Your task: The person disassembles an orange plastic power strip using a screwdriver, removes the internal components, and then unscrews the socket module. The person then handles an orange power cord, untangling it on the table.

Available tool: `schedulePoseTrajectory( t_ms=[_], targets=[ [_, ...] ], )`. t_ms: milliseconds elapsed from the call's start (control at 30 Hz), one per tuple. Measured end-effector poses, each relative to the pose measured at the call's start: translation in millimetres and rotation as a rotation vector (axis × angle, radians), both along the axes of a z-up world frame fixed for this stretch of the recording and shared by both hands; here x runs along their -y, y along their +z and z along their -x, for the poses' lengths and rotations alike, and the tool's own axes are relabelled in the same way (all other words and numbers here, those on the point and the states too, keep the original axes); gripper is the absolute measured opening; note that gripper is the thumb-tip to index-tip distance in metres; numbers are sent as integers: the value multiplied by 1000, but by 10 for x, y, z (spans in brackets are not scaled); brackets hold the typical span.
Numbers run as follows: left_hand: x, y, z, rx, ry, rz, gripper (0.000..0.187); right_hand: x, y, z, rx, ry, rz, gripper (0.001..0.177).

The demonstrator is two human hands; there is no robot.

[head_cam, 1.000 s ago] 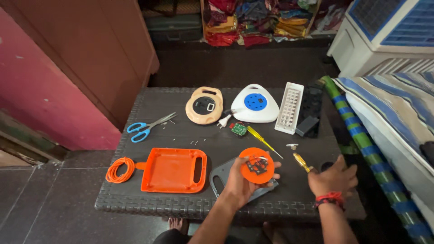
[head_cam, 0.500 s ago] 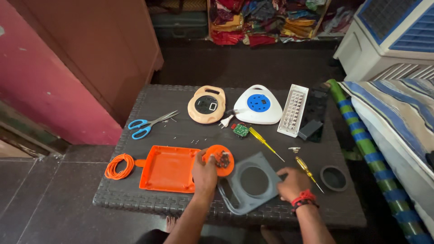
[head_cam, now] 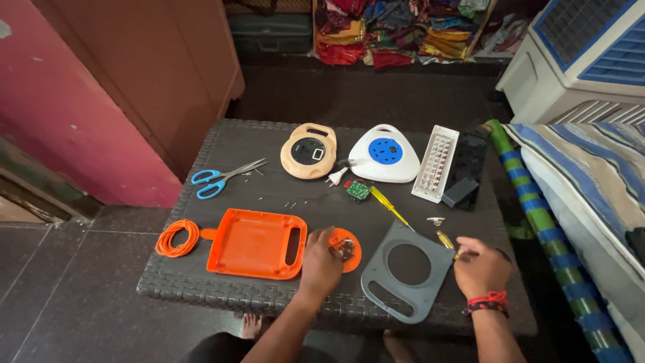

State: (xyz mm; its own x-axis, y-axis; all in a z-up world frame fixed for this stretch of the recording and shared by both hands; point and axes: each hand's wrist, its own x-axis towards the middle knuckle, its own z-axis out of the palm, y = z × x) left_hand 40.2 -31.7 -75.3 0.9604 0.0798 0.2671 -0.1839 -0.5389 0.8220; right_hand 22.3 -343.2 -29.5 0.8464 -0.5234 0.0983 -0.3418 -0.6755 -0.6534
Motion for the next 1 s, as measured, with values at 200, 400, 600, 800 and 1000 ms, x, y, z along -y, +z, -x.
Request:
schedulePoseTrajectory(
  t_ms=[200, 400, 600, 800, 1000],
  targets=[
    [104, 198, 175, 51, -36, -197, 52, -48, 97, 83, -117, -1, 197, 32],
    [5, 593, 365, 146, -63, -254, 43, -136, 129, 50, -260, -2, 249, 27],
    [9, 815, 609, -30, -182, -240, 36, -147, 61, -5, -290, -46, 270, 30],
    [-32, 682, 713, -206, -268, -266, 29, -136, -25, -63, -342, -65, 267, 43],
    [-48, 732, 836, -243, -391, -222, 38, -104, -152, -116, -486, -92, 174, 27]
  ],
)
